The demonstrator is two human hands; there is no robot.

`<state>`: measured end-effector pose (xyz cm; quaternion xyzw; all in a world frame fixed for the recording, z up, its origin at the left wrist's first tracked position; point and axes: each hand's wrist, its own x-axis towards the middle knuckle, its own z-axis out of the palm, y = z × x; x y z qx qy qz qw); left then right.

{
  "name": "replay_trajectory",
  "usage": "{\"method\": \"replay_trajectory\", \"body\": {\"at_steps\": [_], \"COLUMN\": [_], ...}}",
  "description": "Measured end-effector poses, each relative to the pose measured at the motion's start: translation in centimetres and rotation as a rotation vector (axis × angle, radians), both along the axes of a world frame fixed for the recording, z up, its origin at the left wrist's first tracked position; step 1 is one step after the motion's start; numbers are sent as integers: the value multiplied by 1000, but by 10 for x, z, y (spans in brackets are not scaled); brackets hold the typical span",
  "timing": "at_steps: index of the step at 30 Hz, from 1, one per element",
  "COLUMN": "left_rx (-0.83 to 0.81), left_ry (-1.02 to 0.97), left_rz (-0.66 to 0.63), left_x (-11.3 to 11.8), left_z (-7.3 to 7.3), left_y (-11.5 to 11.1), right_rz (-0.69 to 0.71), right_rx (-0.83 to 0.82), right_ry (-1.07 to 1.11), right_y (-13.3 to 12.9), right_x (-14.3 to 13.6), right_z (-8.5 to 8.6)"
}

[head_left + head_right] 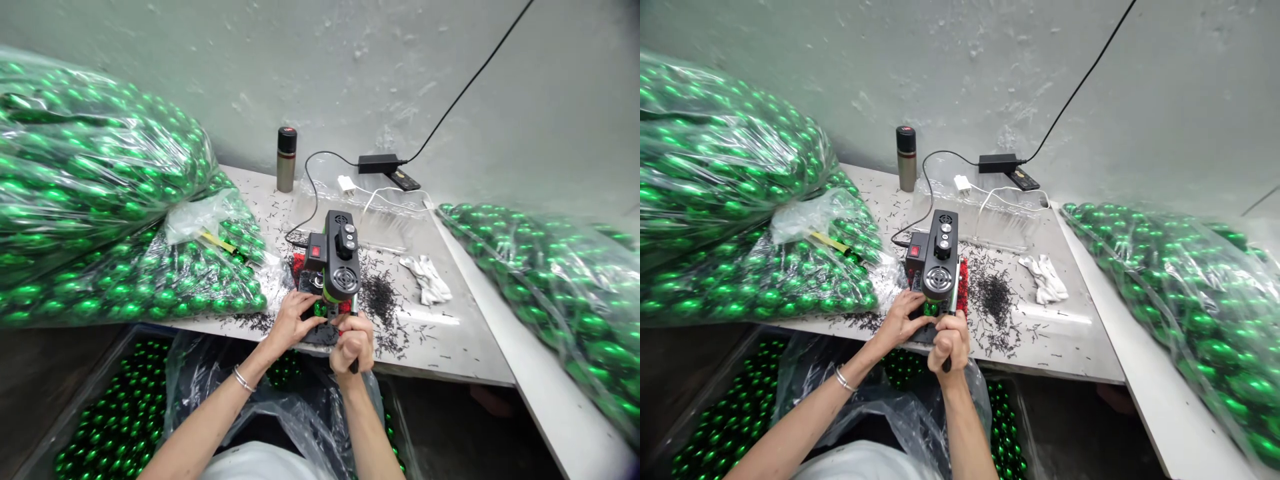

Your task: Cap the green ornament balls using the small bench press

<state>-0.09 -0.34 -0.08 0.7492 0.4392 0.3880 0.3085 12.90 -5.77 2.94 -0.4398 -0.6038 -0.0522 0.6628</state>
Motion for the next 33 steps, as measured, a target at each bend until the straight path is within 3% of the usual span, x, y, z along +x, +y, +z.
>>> {"method": "replay_trajectory", "body": {"at_steps": [8,13,17,21,24,26,30,33], "left_rx": [15,38,113,217,270,309,233,96], "left_ry": [-13,-7,26,130,211,280,577,800], "left_rz": [-7,-7,-23,-158,-155,-3,428,484], "left_x": [0,2,-7,-32,-53,-66,-84,-86], "left_z": [0,-1,5,9,12,18,38,50], "left_y": [1,4,-14,-53,-60,-41,30,75], "right_rz": [20,42,22,53,74,81,89,82], "right_rx": [10,-42,-113,-59,3,46,58,16], "right_ry": [-165,-26,34,40,51,72,91,73], "right_y": [1,-3,-5,-5,-1,2,3,2], "right_x": [7,5,2,1,-1,-2,-3,-1], "right_z": [-2,38,68,60,46,40,38,38]}}
